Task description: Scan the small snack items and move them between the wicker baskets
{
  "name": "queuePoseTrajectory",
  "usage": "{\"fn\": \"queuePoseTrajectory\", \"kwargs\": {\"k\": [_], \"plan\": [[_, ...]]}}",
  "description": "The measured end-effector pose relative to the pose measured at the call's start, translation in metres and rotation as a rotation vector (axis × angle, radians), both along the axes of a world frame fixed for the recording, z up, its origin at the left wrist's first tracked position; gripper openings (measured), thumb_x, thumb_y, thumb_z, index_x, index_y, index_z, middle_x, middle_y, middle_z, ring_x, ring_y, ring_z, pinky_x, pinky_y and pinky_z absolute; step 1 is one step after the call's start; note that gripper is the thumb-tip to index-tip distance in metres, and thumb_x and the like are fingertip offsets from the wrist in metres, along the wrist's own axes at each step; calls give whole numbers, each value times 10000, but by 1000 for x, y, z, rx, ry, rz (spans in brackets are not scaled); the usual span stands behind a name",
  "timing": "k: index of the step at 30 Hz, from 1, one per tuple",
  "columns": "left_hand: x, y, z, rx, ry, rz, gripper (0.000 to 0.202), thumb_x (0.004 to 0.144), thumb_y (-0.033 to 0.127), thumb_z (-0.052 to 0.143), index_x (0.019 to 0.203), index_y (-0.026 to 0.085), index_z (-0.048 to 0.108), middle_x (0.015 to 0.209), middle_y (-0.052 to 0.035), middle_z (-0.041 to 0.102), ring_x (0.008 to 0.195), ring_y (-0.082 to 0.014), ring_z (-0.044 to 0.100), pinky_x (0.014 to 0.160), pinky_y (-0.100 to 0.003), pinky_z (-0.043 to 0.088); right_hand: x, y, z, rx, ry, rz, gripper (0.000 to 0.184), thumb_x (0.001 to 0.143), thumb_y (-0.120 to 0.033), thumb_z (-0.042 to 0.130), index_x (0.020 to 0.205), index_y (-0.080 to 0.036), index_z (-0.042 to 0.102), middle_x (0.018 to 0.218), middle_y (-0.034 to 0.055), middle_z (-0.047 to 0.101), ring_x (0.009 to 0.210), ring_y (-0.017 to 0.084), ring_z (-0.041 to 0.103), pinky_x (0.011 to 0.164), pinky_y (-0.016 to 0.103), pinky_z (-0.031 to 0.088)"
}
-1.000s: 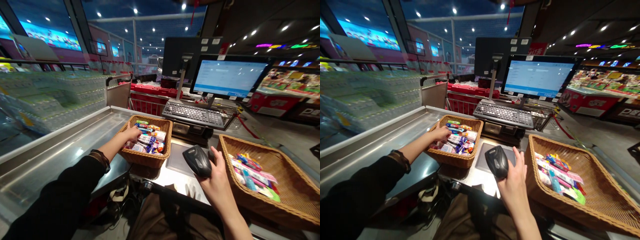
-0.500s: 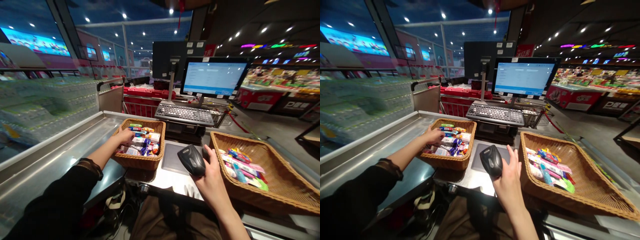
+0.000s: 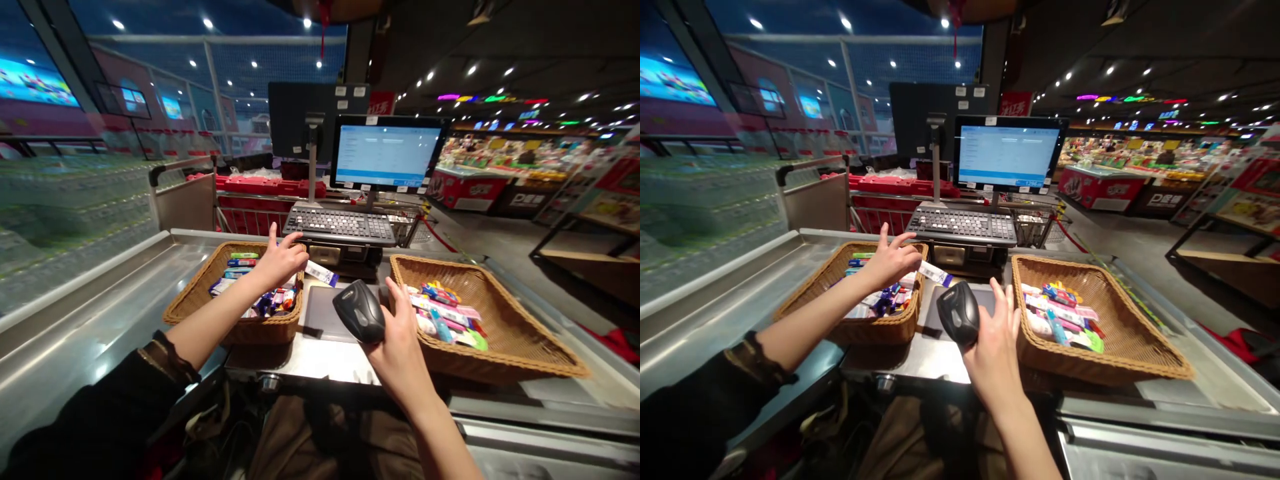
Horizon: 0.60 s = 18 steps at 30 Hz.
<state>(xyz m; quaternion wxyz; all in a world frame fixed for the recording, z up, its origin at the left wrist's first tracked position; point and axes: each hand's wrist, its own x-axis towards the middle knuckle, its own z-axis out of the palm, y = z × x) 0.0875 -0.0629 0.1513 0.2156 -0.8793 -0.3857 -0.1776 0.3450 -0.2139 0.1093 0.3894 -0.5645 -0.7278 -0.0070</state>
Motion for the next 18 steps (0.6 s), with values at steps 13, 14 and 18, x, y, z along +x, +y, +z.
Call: {"fn": "queuePoseTrajectory", "kwargs": {"k": [13, 14, 18], "plan": [[46, 8, -3, -22, -32, -73, 110, 881, 155, 619, 851, 223, 699, 990, -60, 732, 1343, -342, 479, 1131, -777, -81, 3, -9, -2, -31, 14, -82, 373, 824, -112, 503, 1166, -157, 644, 1571, 222, 313, 1507, 439, 219, 1112, 770, 260], [46, 9, -3, -20, -30, -70, 112, 878, 150, 619, 853, 223, 700, 992, -60, 732, 1346, -343, 476, 1132, -776, -84, 3, -9, -2, -34, 15, -84, 372, 823, -113, 505, 1165, -156, 644, 1572, 221, 314, 1509, 437, 217, 1117, 763, 261], [44, 11, -4, -17, -18, -53, 141, 876, 136, 611, 920, 227, 710, 1028, -70, 732, 1346, -337, 471, 1138, -772, -78, 3, -9, -4, -48, 23, -70, 407, 822, -107, 506, 1204, -169, 632, 1578, 206, 308, 1510, 421, 230, 1136, 741, 259]]}}
